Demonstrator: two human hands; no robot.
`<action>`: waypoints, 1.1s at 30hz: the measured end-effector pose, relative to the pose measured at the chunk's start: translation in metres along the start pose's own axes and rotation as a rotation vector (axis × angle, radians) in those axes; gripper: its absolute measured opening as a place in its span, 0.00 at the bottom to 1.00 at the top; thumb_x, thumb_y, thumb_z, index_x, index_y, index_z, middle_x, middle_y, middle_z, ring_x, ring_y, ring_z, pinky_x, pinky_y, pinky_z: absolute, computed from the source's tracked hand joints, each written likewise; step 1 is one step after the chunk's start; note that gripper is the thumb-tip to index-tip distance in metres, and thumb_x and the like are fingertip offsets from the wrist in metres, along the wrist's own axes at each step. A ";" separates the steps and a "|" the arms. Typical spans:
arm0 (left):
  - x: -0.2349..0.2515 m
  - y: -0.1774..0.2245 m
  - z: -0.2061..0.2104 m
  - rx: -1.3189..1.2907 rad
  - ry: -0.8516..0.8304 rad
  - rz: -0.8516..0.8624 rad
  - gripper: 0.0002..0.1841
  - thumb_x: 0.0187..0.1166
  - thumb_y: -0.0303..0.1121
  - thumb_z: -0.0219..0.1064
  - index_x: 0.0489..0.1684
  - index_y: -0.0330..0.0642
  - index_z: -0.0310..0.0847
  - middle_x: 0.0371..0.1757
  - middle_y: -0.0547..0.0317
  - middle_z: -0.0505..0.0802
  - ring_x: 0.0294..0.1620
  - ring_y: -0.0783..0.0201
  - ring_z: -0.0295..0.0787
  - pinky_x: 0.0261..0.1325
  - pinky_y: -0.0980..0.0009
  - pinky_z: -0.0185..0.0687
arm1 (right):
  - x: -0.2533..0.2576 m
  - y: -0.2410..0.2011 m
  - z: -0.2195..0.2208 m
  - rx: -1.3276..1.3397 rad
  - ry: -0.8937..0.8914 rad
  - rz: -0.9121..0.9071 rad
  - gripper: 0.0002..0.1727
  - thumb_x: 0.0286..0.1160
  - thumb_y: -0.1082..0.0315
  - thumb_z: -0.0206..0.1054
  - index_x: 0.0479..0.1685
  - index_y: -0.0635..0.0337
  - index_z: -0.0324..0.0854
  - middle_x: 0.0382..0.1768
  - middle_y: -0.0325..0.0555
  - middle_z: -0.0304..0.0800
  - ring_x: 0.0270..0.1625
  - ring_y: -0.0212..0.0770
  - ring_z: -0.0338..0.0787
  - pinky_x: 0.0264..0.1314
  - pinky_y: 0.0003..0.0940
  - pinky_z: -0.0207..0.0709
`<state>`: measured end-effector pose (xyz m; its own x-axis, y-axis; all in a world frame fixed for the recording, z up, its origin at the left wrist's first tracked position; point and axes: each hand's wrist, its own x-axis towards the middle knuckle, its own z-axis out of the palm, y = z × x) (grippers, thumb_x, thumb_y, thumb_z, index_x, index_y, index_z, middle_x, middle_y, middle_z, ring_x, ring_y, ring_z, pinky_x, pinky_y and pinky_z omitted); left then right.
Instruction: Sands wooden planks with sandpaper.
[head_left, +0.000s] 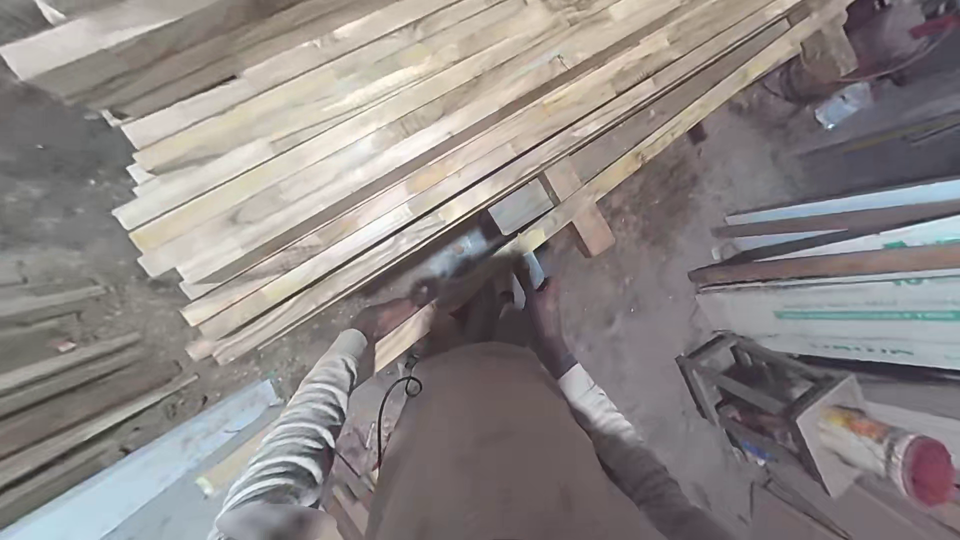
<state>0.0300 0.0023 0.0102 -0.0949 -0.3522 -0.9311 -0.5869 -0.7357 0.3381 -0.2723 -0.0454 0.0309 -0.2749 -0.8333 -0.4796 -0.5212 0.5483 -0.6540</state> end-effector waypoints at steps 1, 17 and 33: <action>-0.007 -0.002 0.005 -0.009 -0.027 0.033 0.38 0.90 0.65 0.37 0.78 0.46 0.76 0.74 0.47 0.85 0.75 0.53 0.80 0.77 0.46 0.73 | -0.012 -0.010 -0.004 -0.019 -0.001 0.018 0.31 0.82 0.44 0.65 0.64 0.66 0.75 0.50 0.60 0.84 0.48 0.51 0.88 0.49 0.50 0.85; 0.002 -0.012 0.036 0.099 0.214 0.103 0.37 0.95 0.57 0.35 0.72 0.31 0.77 0.69 0.32 0.86 0.72 0.39 0.83 0.74 0.38 0.74 | -0.100 -0.091 0.020 -0.678 -0.358 -0.150 0.15 0.82 0.64 0.63 0.58 0.67 0.83 0.57 0.69 0.82 0.52 0.61 0.90 0.53 0.54 0.85; -0.096 -0.222 0.001 -0.079 -0.024 -0.187 0.24 0.97 0.44 0.38 0.78 0.47 0.73 0.58 0.52 0.89 0.53 0.63 0.87 0.59 0.59 0.84 | -0.153 -0.020 0.063 -0.511 -0.427 -0.214 0.35 0.86 0.64 0.63 0.92 0.58 0.56 0.78 0.72 0.67 0.65 0.66 0.86 0.64 0.57 0.83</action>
<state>0.1687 0.2001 0.0245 -0.0099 -0.1920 -0.9814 -0.5313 -0.8304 0.1678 -0.1689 0.0756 0.0803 0.1627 -0.7614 -0.6275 -0.8718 0.1869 -0.4528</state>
